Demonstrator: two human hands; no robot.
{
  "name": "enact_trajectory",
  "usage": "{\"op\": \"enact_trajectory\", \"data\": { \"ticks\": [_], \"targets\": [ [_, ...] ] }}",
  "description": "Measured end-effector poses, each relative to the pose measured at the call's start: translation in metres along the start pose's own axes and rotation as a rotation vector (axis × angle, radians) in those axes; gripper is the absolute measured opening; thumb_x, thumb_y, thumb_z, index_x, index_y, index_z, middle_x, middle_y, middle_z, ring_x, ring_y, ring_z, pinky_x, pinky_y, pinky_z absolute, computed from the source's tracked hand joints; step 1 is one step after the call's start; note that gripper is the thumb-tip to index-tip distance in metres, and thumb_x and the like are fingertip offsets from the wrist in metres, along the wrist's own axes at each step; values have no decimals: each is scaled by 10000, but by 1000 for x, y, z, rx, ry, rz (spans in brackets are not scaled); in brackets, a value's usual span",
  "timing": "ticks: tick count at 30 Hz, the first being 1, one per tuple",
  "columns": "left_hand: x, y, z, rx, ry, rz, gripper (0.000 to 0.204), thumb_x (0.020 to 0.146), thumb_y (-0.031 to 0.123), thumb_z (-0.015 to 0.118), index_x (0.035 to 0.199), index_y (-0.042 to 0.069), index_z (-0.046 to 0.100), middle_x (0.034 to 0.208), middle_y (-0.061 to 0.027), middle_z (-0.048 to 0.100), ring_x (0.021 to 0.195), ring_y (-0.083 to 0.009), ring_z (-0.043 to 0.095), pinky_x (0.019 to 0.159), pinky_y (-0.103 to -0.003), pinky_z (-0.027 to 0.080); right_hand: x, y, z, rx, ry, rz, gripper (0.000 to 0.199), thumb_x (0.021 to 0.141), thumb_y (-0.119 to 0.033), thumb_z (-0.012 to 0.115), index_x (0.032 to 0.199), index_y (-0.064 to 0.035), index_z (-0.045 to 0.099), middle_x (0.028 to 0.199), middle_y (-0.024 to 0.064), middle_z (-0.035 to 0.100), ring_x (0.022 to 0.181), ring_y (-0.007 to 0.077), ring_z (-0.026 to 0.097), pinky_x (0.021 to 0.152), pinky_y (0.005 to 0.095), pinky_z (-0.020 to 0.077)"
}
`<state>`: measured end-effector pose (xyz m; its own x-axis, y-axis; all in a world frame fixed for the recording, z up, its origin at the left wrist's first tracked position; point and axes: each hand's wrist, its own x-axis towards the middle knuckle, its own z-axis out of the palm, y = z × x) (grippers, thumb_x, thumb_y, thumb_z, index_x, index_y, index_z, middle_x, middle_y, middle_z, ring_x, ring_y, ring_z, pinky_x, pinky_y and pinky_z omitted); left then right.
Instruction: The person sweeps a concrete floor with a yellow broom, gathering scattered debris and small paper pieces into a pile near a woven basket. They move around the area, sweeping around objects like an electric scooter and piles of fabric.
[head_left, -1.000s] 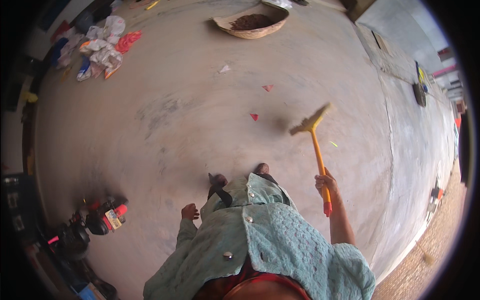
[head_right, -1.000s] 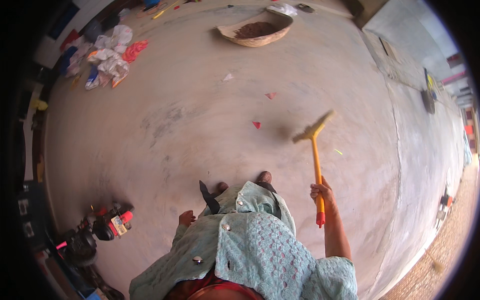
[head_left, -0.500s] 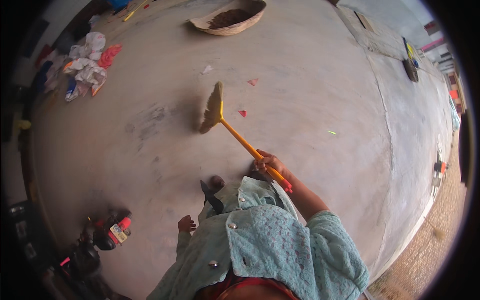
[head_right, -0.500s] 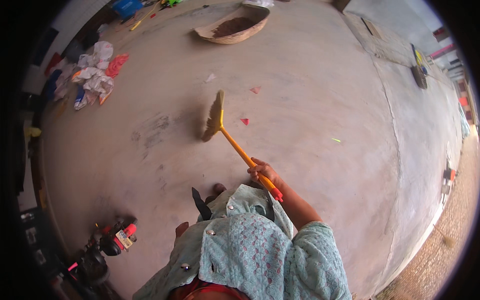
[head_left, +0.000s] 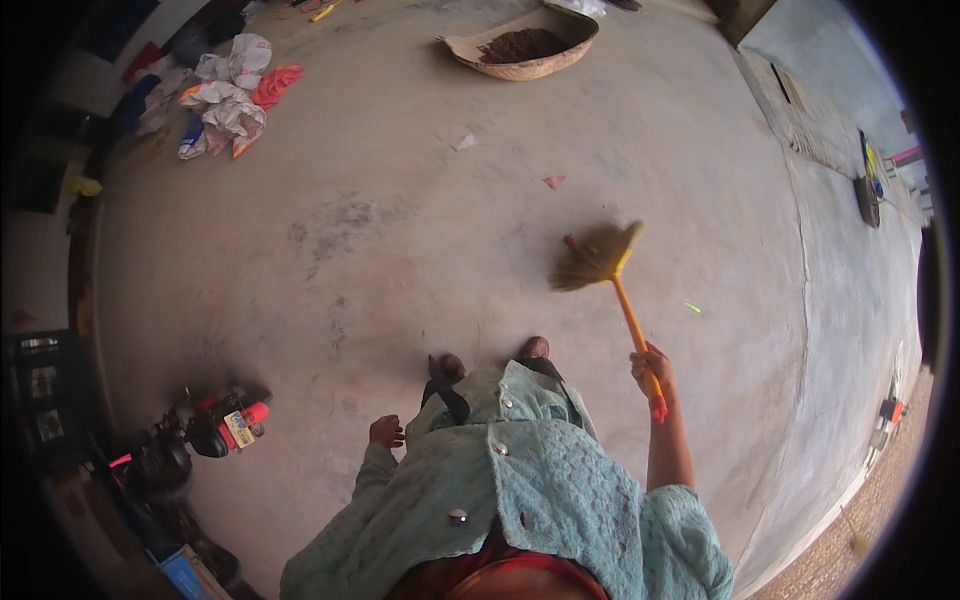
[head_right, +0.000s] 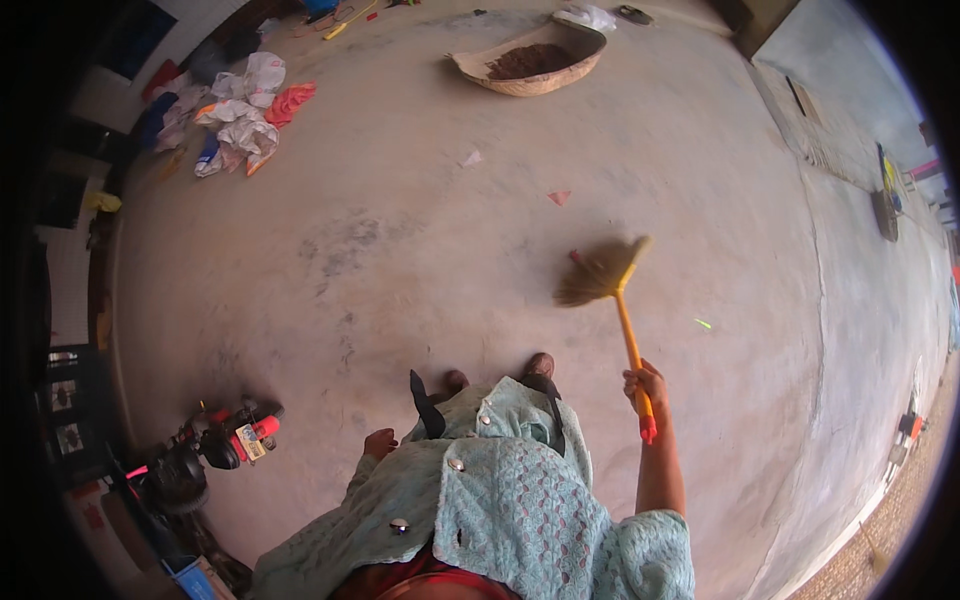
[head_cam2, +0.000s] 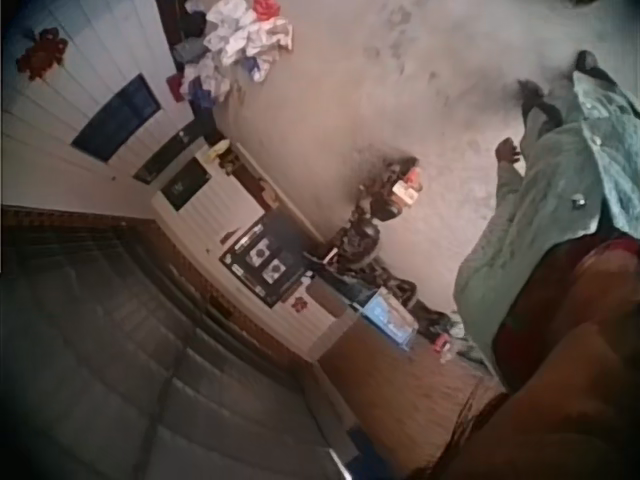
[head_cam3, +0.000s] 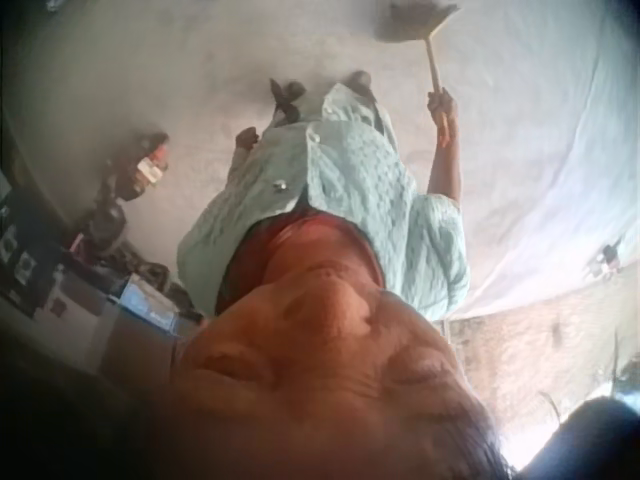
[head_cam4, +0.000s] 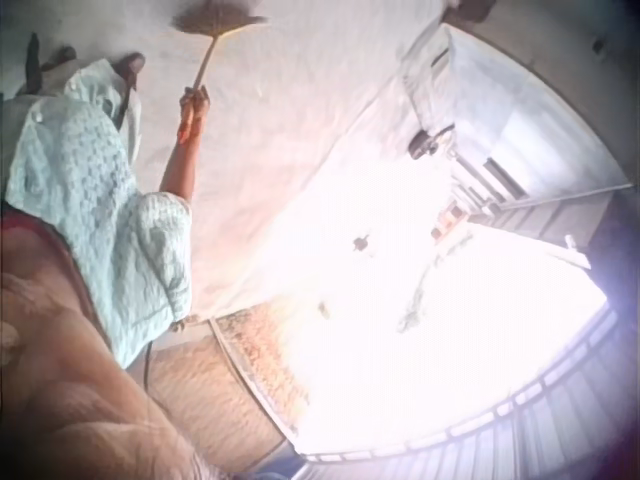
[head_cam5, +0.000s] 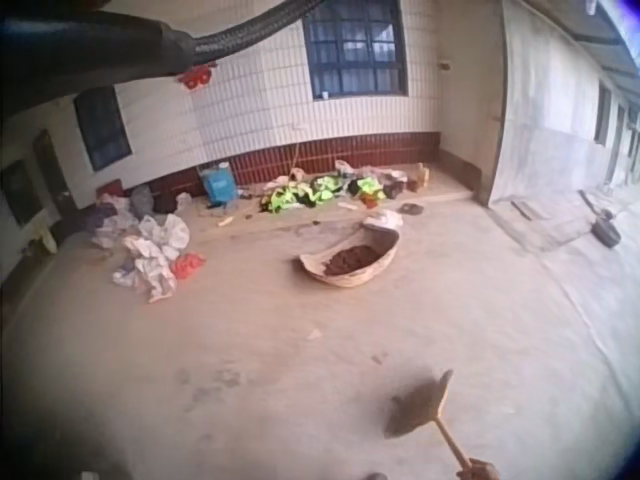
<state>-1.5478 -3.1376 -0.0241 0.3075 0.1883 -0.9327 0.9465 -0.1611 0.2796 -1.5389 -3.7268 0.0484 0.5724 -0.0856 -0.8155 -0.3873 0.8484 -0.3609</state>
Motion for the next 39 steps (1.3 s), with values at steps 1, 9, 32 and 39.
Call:
{"op": "enact_trajectory", "data": {
  "ticks": [1,9,32,39],
  "targets": [
    [-2,5,4,-9,8,-7,292,765,206,451,1036,106,494,780,-106,532,562,-206,551,446,-337,456,-3,-11,-2,-6,-5,-15,229,753,45,388,959,-43,338,649,60,398,451,57,387,381,149,377],
    [-19,33,17,61,120,58,307,769,231,461,1046,101,490,783,-107,541,575,-224,556,474,-345,467,-36,-64,30,59,-60,-216,353,731,77,388,1060,-38,330,701,87,421,474,59,400,409,153,385],
    [108,191,3,-113,-75,30,319,766,240,472,1037,74,481,788,-111,537,577,-224,553,473,-358,472,96,-16,350,-9,-554,278,568,721,55,457,1235,-111,280,820,105,410,528,76,380,449,168,358],
    [111,215,-35,-145,2,63,312,765,196,480,1051,73,491,737,-102,542,516,-199,552,417,-321,455,200,23,444,-107,-626,455,441,744,46,444,1140,-89,307,721,65,409,501,82,398,423,176,343]
  ]
}}
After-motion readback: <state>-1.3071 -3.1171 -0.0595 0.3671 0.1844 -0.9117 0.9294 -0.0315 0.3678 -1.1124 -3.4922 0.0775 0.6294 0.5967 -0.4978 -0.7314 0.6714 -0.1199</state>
